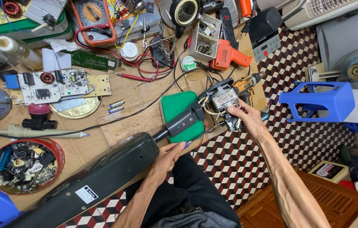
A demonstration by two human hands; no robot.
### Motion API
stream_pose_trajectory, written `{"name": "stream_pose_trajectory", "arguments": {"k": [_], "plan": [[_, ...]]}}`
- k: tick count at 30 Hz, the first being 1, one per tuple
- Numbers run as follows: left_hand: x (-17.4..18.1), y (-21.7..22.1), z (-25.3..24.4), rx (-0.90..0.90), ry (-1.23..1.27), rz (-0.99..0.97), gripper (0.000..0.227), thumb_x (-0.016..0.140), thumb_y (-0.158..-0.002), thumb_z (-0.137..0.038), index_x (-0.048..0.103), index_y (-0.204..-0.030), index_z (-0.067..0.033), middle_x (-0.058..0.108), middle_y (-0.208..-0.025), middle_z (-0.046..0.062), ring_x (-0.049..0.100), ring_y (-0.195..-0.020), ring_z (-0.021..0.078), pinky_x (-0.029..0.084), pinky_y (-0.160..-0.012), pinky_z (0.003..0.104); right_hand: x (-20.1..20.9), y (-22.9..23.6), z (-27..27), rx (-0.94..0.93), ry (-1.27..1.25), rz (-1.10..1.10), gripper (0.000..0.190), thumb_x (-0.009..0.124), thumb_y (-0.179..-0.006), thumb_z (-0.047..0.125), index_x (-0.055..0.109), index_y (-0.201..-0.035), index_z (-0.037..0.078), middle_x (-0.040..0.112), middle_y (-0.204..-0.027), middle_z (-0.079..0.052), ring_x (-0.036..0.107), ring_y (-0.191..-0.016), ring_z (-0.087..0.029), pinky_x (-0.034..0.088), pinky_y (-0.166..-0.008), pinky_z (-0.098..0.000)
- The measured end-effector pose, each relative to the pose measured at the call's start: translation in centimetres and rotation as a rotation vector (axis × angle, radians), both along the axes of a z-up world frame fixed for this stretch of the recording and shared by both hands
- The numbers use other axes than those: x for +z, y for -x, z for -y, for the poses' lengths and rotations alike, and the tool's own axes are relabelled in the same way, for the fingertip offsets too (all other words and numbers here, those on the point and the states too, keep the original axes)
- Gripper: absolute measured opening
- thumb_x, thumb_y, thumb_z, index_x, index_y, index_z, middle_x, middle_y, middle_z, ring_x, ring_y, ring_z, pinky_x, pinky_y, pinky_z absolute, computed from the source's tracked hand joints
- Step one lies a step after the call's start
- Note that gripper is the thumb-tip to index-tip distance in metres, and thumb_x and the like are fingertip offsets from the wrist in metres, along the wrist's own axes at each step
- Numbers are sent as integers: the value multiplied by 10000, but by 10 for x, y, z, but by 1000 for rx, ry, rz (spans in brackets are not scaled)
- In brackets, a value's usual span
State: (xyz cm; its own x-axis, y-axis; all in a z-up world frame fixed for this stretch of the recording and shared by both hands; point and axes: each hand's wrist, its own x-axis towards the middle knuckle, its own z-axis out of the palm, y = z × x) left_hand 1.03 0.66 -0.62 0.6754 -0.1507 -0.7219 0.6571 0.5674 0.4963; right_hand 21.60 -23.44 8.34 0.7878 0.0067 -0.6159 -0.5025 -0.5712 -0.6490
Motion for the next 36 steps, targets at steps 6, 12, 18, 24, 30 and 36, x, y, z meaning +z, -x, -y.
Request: {"name": "stream_pose_trajectory", "arguments": {"k": [6, 12, 18, 24, 30, 36], "plan": [[20, 0, -2, -88, -210, 32, 474, 801, -791, -429, 783, -1127, -95, 645, -797, -10, 557, -686, 89, 401, -595, 220, 7, 3, -3, 56, 62, 20, 874, 771, -722, 497, 549, -1502, 172, 701, -1318, -148, 562, -1319, -249, 345, -1134, -427], [15, 8, 5, 30, -366, 148, 383, 834, -776, -396, 743, -1012, -108, 716, -988, 29, 691, -944, 152, 537, -861, 295, 1, 3, 4, 45, 64, 9, 874, 778, -719, 496, 538, -1490, 159, 723, -1254, -148, 634, -1236, -250, 432, -1120, -391], [15, 2, 2, 12, -119, -22, 343, 811, -830, -369, 724, -960, -64, 624, -715, 33, 446, -476, 46, 291, -379, 203, 2, 4, 0, 31, 60, 23, 856, 785, -720, 495, 568, -1476, 158, 734, -1251, -126, 635, -1238, -219, 413, -1114, -359], [27, -2, -11, 47, 330, -173, 356, 787, -853, -317, 638, -957, -11, 591, -689, 30, 337, -398, 2, 188, -312, 166, 4, 5, 1, 69, 87, 22, 896, 763, -723, 532, 520, -1506, 169, 707, -1299, -130, 613, -1281, -235, 366, -1160, -381], [-10, 13, -12, 116, 516, -163, 265, 800, -882, -138, 608, -1034, -39, 522, -777, -14, 412, -525, 18, 268, -395, 163, 6, 21, 2, -7, -90, 26, 942, 677, -802, 597, 414, -1587, 147, 524, -1527, -145, 447, -1414, -259, 270, -1178, -448], [-1, 5, -13, 188, 291, -151, 272, 788, -842, -165, 642, -1032, -36, 631, -849, 37, 502, -600, 37, 323, -431, 165, -11, 108, 11, -559, -80, 297, 571, 479, -1035, 517, 601, -1272, 13, 692, -1111, -161, 634, -947, -204, 529, -851, -352]]}}
